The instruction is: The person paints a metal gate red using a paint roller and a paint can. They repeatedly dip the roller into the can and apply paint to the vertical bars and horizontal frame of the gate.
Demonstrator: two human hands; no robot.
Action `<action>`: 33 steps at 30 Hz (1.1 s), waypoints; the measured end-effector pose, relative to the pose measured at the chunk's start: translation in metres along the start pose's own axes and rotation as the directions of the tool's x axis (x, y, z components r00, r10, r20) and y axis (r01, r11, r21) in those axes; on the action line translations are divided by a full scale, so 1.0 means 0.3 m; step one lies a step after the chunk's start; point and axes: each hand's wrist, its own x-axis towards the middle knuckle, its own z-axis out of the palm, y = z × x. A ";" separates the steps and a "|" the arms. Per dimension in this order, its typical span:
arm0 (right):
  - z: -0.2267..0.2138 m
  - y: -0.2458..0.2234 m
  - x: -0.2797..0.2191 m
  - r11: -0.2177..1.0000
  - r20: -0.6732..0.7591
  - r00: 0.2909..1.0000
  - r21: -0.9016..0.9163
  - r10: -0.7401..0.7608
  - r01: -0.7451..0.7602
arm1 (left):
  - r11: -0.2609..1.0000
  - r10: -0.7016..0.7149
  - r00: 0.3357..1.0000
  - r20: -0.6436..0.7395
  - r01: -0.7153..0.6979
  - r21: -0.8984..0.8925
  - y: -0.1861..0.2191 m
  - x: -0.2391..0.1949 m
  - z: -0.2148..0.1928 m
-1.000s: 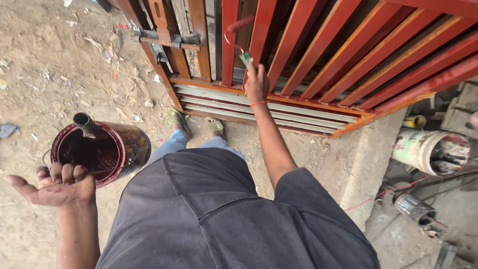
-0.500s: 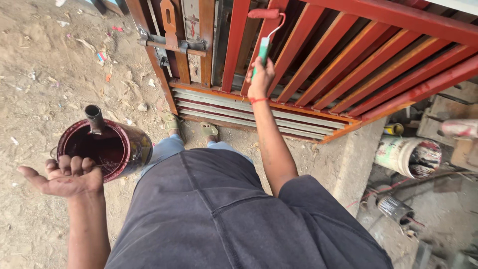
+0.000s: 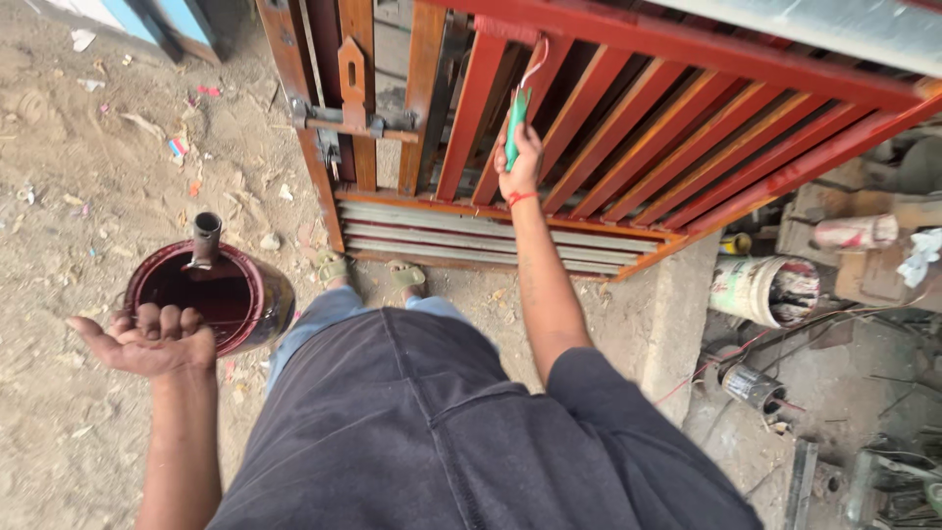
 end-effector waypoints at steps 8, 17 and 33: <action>-0.065 0.212 -0.022 0.974 -0.148 0.982 -0.209 -0.120 0.087 | 0.974 0.114 0.993 -0.017 -0.108 0.199 0.125 0.186 0.073; -0.031 0.181 0.029 0.916 -0.113 0.964 -0.353 -0.242 0.189 | 0.960 0.017 0.999 -0.052 -0.002 0.279 0.250 0.322 0.038; -0.065 -0.094 -0.319 -0.228 0.317 0.815 -0.945 -0.484 0.233 | 0.969 -0.243 0.936 0.254 0.245 0.022 0.208 0.447 -0.087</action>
